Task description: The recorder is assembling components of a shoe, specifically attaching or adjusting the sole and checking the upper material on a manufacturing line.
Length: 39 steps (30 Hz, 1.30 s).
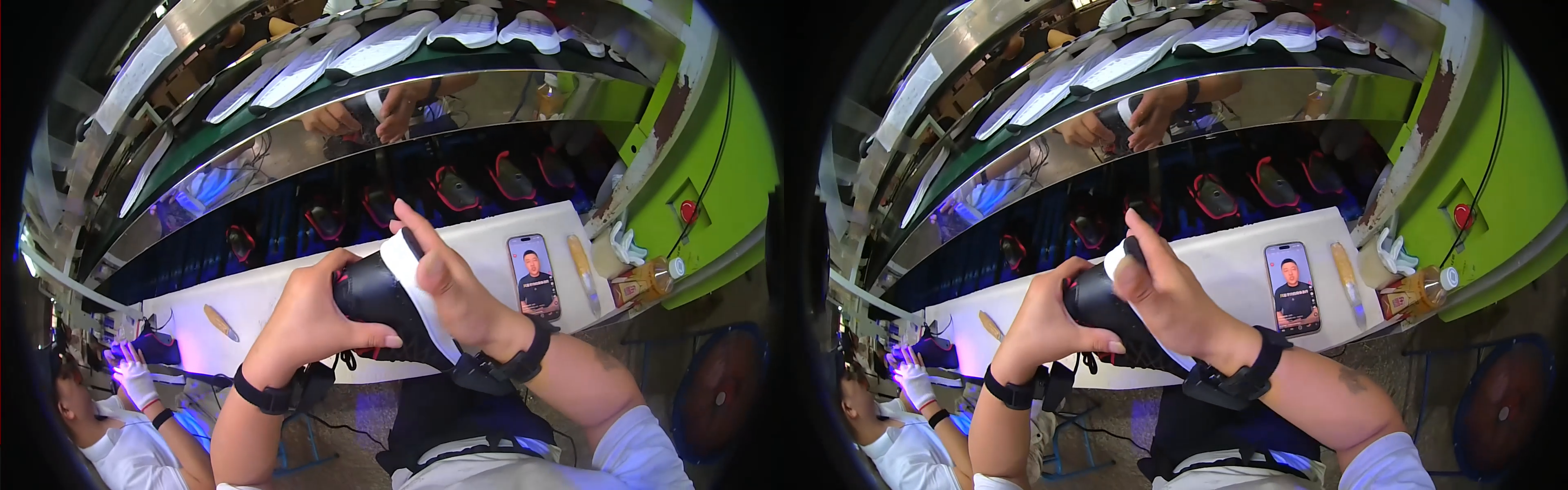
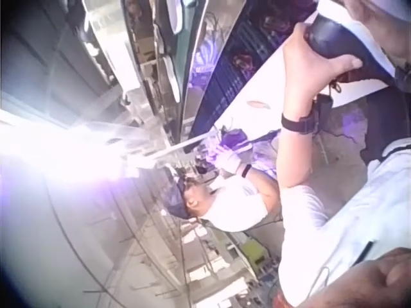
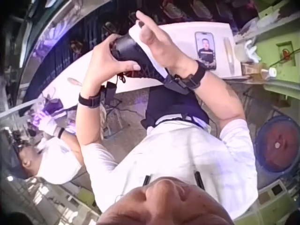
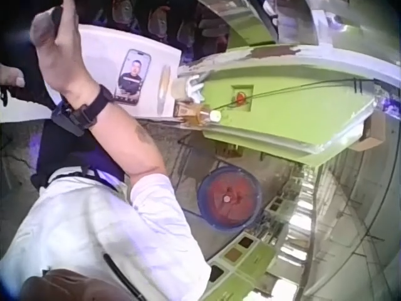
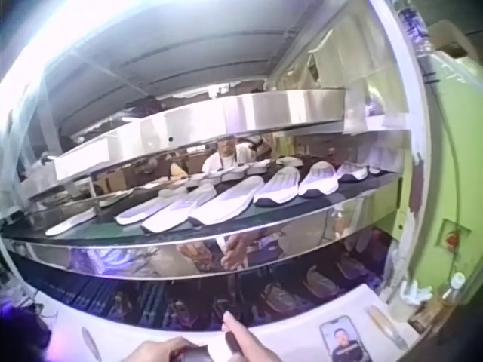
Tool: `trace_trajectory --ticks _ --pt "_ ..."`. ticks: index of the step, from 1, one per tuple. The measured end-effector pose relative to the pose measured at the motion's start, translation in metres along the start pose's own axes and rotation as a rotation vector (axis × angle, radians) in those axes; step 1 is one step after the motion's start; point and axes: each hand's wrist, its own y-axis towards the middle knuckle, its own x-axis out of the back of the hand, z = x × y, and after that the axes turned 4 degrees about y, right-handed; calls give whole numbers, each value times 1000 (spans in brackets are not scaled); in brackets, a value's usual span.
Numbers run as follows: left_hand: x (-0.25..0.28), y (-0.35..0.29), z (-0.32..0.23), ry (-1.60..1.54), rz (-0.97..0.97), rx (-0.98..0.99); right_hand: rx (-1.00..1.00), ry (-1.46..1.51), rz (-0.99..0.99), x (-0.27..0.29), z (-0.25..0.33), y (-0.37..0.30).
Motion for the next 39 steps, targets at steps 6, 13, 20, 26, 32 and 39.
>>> trace_trajectory --ticks 6,13,20,26,32,39 --pt "-1 -5 10 -3 -34 -55 20 -120 -184 -12 3 6" --pt "-6 -21 26 -177 -46 -6 14 507 -398 -20 -7 0" --pt "-11 -22 -9 38 -96 -34 181 -93 -180 -19 10 -7" --pt "-21 -8 -36 215 -144 -173 111 -204 -128 3 25 -19" --pt "-33 -10 -47 283 -183 -287 118 -236 -93 16 34 -37" --pt "-46 -43 -66 435 -201 -321 -79 122 70 20 62 -58"
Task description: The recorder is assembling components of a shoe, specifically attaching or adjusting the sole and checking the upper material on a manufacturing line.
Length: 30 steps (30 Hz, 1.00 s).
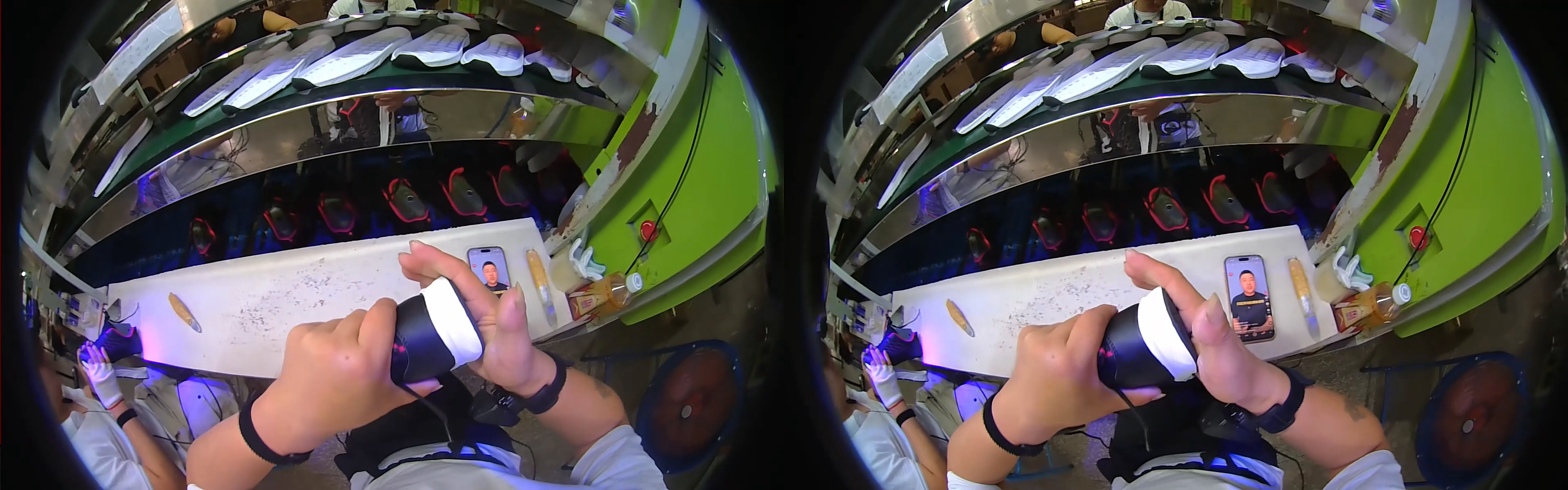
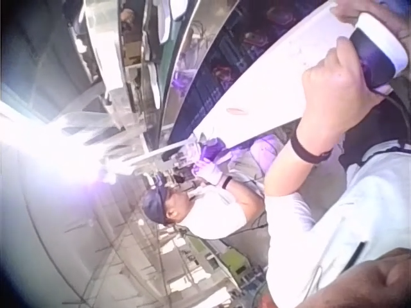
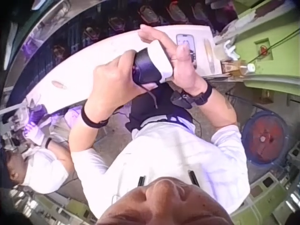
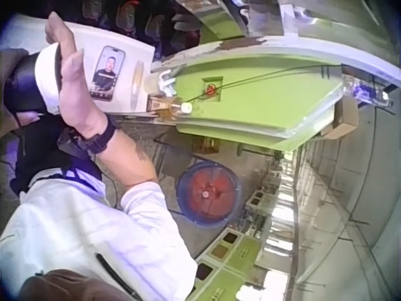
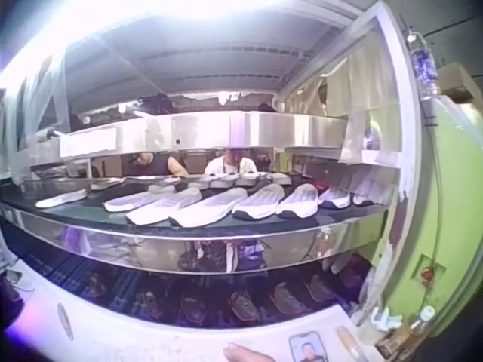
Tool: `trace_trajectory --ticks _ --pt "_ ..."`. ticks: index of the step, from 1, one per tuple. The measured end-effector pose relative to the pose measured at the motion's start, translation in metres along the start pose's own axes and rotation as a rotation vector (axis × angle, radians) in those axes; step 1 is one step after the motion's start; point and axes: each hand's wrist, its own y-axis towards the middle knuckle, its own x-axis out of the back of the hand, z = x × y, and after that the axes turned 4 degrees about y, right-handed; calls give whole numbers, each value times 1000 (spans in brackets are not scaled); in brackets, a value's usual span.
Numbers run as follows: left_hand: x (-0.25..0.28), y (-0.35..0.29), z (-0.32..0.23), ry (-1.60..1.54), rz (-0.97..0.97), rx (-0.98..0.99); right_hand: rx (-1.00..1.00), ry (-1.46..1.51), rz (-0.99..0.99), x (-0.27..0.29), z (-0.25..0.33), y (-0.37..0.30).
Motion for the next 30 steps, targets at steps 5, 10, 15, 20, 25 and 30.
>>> trace_trajectory --ticks 5,10,15,20,25,30 --pt "-5 -10 -14 71 -13 -18 52 -214 -58 1 3 -14" --pt "-12 -12 -18 135 -76 -35 186 -193 -155 1 -2 -16" --pt "-21 -19 -24 181 -179 -26 244 -106 -203 0 -10 -18" --pt "-22 -17 -21 173 -189 -65 186 -91 -136 4 -2 -19" --pt "-16 -6 -36 290 -149 -183 161 -423 -43 14 22 -22" --pt "-24 -13 -41 278 -214 -288 -9 -62 -30 17 10 -46"
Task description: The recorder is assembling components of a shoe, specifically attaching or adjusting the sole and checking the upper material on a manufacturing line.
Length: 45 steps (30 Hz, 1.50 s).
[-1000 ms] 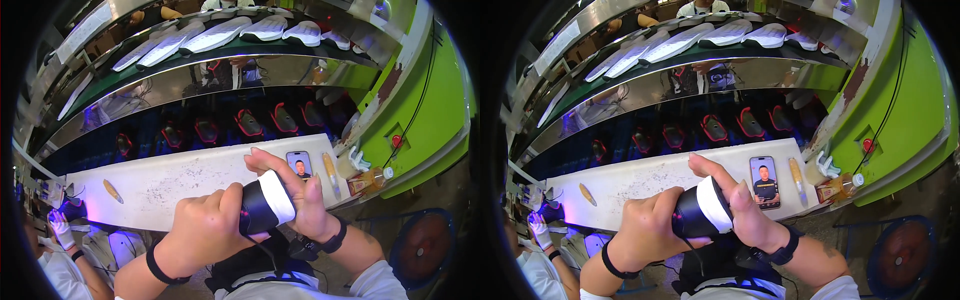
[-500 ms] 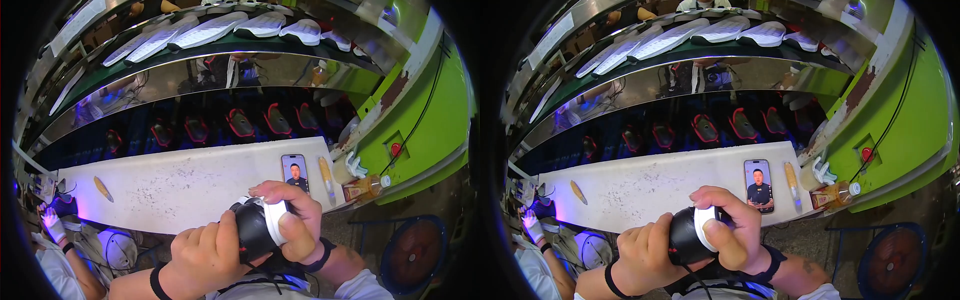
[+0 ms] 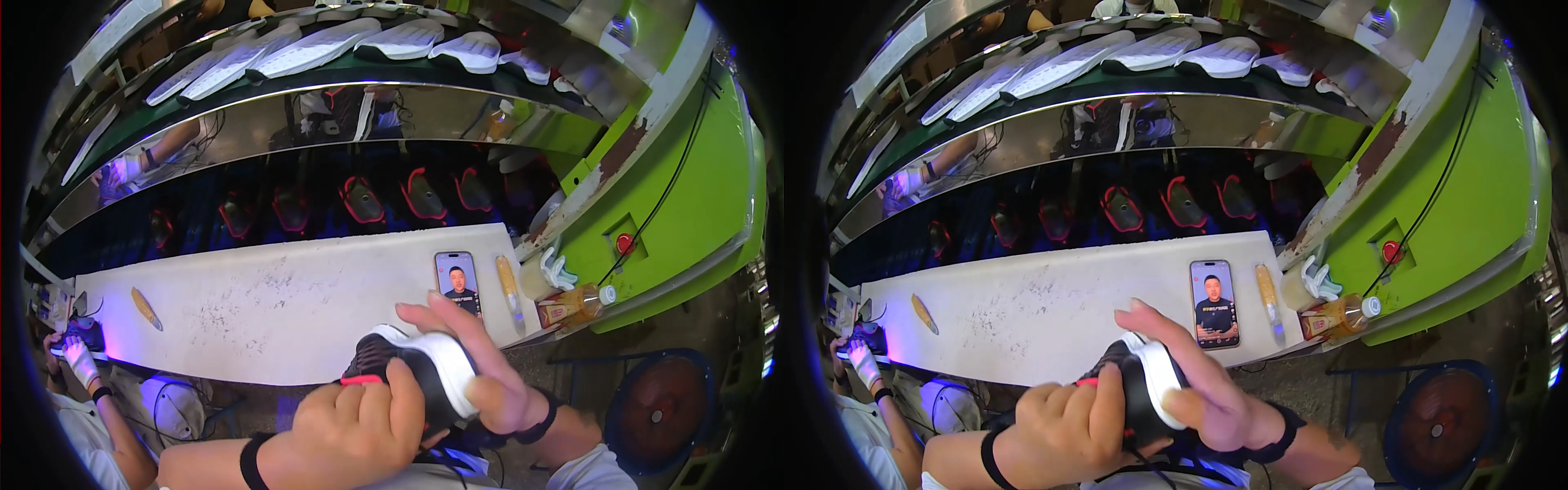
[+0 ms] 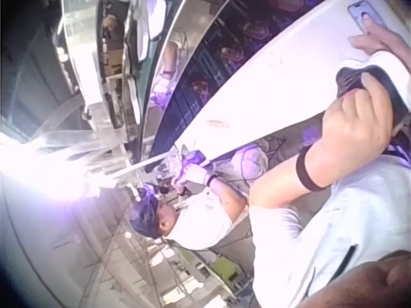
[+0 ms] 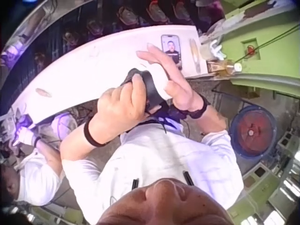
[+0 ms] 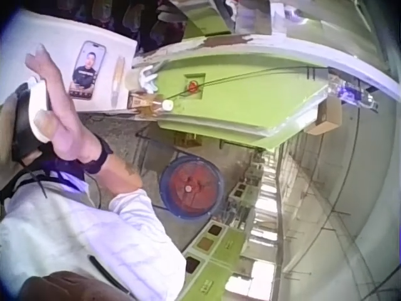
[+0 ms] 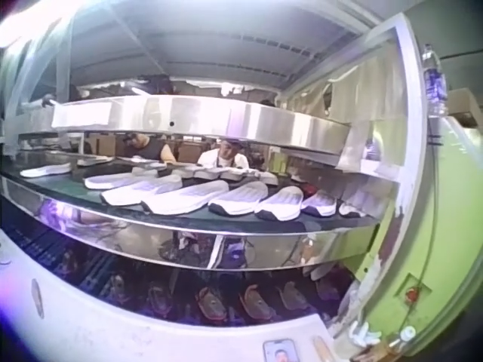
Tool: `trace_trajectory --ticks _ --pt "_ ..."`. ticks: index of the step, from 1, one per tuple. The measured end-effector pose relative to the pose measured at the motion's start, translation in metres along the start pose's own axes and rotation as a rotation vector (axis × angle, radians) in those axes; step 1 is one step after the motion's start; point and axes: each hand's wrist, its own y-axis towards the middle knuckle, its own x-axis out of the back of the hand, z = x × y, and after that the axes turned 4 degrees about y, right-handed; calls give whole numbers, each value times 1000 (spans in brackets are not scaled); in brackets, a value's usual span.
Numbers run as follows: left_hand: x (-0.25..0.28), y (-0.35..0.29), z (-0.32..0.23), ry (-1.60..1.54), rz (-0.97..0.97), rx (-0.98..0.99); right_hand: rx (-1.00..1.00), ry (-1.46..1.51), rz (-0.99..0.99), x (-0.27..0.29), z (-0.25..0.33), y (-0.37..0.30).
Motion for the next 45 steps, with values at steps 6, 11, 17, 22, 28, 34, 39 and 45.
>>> trace_trajectory --ticks 6,11,17,22,28,34,39,45 --pt "19 -18 -23 68 -24 49 135 -174 -50 -11 -5 -18" --pt "22 -24 -32 119 -56 99 230 -247 -2 -15 -2 -20" --pt "11 -23 -21 32 -52 -101 240 -316 350 11 -1 -14" --pt "3 -47 27 -308 -115 -275 388 -377 302 -9 6 -22" --pt "20 -86 65 -1222 103 792 352 -862 191 7 -82 16" --pt "10 -102 74 -356 453 801 104 -853 274 -48 -109 23" --pt "-17 -94 94 -272 462 789 4 -951 165 -57 -117 40" --pt "-15 -70 125 -587 301 909 150 -986 289 -27 -110 45"
